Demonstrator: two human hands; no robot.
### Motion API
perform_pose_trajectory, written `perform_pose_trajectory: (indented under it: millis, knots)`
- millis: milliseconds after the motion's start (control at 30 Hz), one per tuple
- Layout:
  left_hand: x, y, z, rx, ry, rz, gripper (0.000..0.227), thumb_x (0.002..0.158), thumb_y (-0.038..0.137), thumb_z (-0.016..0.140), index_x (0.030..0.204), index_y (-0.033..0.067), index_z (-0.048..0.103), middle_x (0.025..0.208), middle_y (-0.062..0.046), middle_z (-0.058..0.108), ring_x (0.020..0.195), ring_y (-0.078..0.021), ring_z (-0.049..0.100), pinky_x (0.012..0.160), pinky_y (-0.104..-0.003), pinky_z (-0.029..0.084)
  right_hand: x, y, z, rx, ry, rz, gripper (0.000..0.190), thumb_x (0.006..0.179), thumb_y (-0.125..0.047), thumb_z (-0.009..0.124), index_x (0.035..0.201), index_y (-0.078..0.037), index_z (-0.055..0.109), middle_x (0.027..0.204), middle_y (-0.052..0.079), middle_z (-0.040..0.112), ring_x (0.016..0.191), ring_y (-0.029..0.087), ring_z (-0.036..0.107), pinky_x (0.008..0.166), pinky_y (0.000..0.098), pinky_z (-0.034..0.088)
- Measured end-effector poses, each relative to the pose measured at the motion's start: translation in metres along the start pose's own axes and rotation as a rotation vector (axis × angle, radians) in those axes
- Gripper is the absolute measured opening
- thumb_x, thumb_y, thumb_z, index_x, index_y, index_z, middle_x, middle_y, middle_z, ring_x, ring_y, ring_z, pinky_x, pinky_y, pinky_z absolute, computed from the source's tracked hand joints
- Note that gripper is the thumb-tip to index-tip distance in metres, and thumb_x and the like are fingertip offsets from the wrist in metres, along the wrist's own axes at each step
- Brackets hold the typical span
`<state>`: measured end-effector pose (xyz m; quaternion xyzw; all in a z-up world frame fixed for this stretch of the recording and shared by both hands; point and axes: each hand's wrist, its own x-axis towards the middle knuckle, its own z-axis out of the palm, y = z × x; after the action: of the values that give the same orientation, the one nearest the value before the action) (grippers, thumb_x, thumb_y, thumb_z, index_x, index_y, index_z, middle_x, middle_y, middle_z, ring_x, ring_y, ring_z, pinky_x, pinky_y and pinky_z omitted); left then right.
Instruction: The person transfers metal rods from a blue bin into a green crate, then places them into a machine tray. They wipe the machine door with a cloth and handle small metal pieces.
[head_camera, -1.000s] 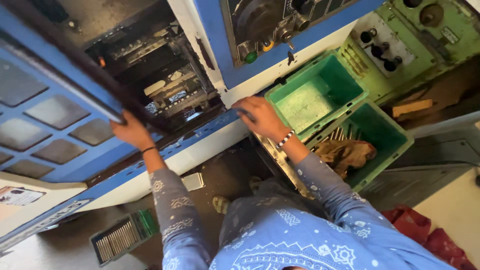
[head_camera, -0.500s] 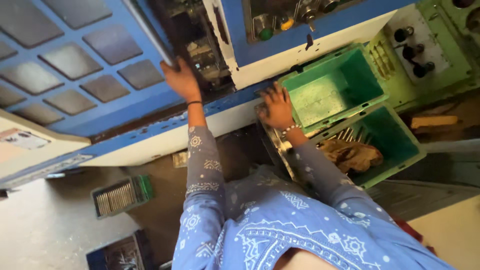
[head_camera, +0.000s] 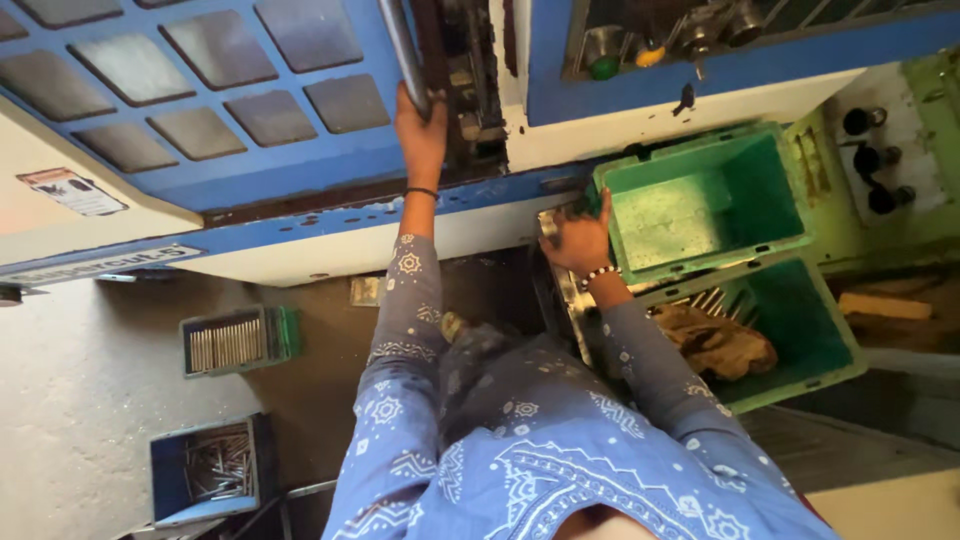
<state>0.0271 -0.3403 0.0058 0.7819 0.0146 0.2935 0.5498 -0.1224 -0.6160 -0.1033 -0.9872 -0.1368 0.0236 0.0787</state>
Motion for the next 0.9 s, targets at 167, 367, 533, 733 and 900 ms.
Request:
perform_pose_trajectory:
  millis: [167,367,533,733,900]
  knots:
    - [-0.002,-0.008,0.004,0.007,0.052,0.123,0.033,0.091,0.008,0.072,0.119,0.0009,0.057,0.094,-0.013,0.070,0.086,-0.0238,0.067,0.081,-0.038,0.054,0.009,-0.003,-0.017,-0.090,0.120,-0.078,0.065,0.082,-0.074,0.057,0.104,-0.017,0.079,0.085,0.013,0.077,0.090,0.031,0.075,0.115,0.0663,-0.016]
    - [-0.004,0.003,0.004,-0.024,-0.009,-0.008,0.027,0.092,0.009,0.071,0.115,0.0033,0.058,0.083,-0.011,0.066,0.072,-0.0222,0.063,0.071,-0.036,0.055,0.036,-0.064,-0.092,1.089,0.037,0.071,0.030,0.089,-0.035,0.070,0.105,-0.009,0.074,0.099,0.008,0.078,0.095,0.019,0.075,0.093,0.0430,0.057]
    - [-0.008,-0.006,0.005,-0.042,0.005,0.000,0.037,0.092,0.011,0.071,0.124,0.0036,0.055,0.089,-0.014,0.066,0.078,-0.0259,0.061,0.073,-0.039,0.054,0.068,-0.154,-0.181,0.980,0.359,-0.431,0.027,0.099,-0.023,0.070,0.118,-0.004,0.069,0.107,0.011,0.073,0.098,0.022,0.073,0.086,0.0350,0.059]
    - [-0.006,-0.031,0.014,0.169,-0.031,-0.096,0.056,0.094,0.031,0.074,0.135,0.0037,0.047,0.107,-0.021,0.073,0.095,-0.0335,0.072,0.084,-0.043,0.055,0.138,-0.227,-0.208,0.933,0.145,-0.841,0.029,0.097,-0.025,0.070,0.116,-0.004,0.065,0.105,0.013,0.074,0.087,0.027,0.075,0.079,0.0394,0.060]
    - [-0.001,-0.034,0.020,0.287,0.044,-0.103,0.062,0.088,0.030,0.075,0.136,0.0018,0.049,0.107,-0.032,0.068,0.098,-0.0519,0.063,0.083,-0.053,0.049,0.138,-0.220,-0.166,0.436,0.299,-0.719,0.012,0.088,-0.022,0.072,0.090,-0.011,0.071,0.076,0.013,0.071,0.069,0.034,0.068,0.065,0.0478,0.053]
